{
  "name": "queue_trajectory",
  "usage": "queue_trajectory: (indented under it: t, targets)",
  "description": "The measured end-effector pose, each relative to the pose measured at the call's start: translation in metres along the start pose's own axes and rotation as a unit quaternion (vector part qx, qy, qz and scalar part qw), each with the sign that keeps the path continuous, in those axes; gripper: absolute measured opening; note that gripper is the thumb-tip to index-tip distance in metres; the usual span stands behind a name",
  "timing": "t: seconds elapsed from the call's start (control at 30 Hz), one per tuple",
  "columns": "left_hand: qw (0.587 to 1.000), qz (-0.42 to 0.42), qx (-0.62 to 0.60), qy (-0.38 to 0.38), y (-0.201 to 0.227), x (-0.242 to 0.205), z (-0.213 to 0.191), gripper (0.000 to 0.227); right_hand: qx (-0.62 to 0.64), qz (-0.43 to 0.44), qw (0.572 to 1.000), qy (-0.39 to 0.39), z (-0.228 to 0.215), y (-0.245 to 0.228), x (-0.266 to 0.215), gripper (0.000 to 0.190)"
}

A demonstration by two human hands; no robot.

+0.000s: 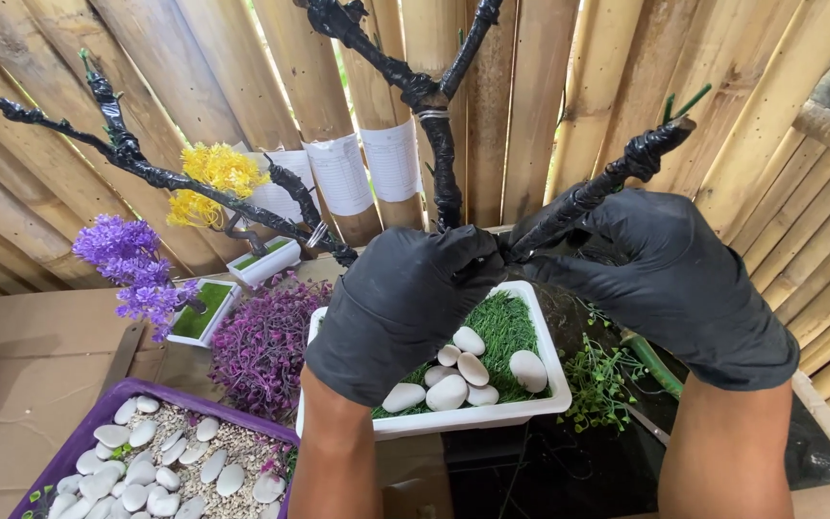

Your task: The person assembles a miniature bonsai tree by attaching small green branches to a black wire frame. They use pliers to secure the branches and wire to the frame, working over a white rectangular pot filled with moss and white stones.

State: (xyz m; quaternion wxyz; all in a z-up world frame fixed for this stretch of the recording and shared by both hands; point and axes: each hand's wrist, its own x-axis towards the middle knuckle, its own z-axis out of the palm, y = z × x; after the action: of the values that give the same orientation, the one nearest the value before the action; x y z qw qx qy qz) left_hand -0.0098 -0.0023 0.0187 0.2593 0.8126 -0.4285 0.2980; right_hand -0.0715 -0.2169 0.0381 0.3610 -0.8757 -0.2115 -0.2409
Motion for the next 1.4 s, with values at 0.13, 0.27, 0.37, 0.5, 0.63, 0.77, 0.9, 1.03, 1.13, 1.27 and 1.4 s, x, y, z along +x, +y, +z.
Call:
queue_trajectory:
  t: [0.13,0.27,0.37,0.5,0.63,0.77,0.9,1.03,1.13,1.27,1.4]
  targets:
    - [1.0,0.009,0.001,0.004,-0.001,0.002,0.001,0.015,-0.066,-0.038,0.996,0.035,-0.002,0.002,-0.003,0.023]
    - [1.0,-0.008,0.006,0.004,0.002,0.001,0.002,0.009,-0.065,-0.026,0.997,0.036,-0.003,-0.001,-0.004,0.023]
    - [1.0,0.017,0.003,0.009,-0.001,0.002,0.009,0.009,-0.061,-0.052,0.996,0.037,-0.001,0.005,-0.004,0.024]
    - [1.0,0.027,0.008,0.013,0.002,0.001,0.008,0.009,-0.038,-0.052,0.998,0.024,0.001,0.002,-0.006,0.026]
    - [0.999,0.034,0.014,0.018,0.0,0.001,0.008,0.01,-0.004,-0.042,0.999,-0.004,-0.001,0.014,-0.009,0.032]
    - [1.0,0.009,0.013,0.005,-0.001,0.004,0.006,0.013,-0.049,-0.065,0.997,-0.009,-0.004,0.026,-0.011,0.032]
    - [0.999,0.026,-0.032,-0.01,0.001,0.002,-0.001,0.009,-0.014,-0.078,0.997,0.013,-0.001,0.008,-0.005,0.025]
    - [0.998,-0.003,-0.058,-0.039,0.009,-0.002,-0.005,0.017,-0.035,-0.041,0.998,0.011,-0.008,-0.001,-0.005,0.023]
    - [0.998,-0.01,-0.058,-0.018,0.014,-0.004,-0.007,0.019,-0.033,-0.012,0.999,0.019,-0.009,0.002,-0.008,0.026]
    - [0.998,-0.034,-0.019,-0.045,0.018,0.0,-0.01,0.036,0.031,0.048,0.998,0.029,-0.006,0.001,-0.005,0.027]
    - [0.999,0.0,-0.034,-0.023,0.013,0.003,-0.006,0.026,0.018,-0.007,1.0,0.02,-0.006,-0.004,-0.006,0.026]
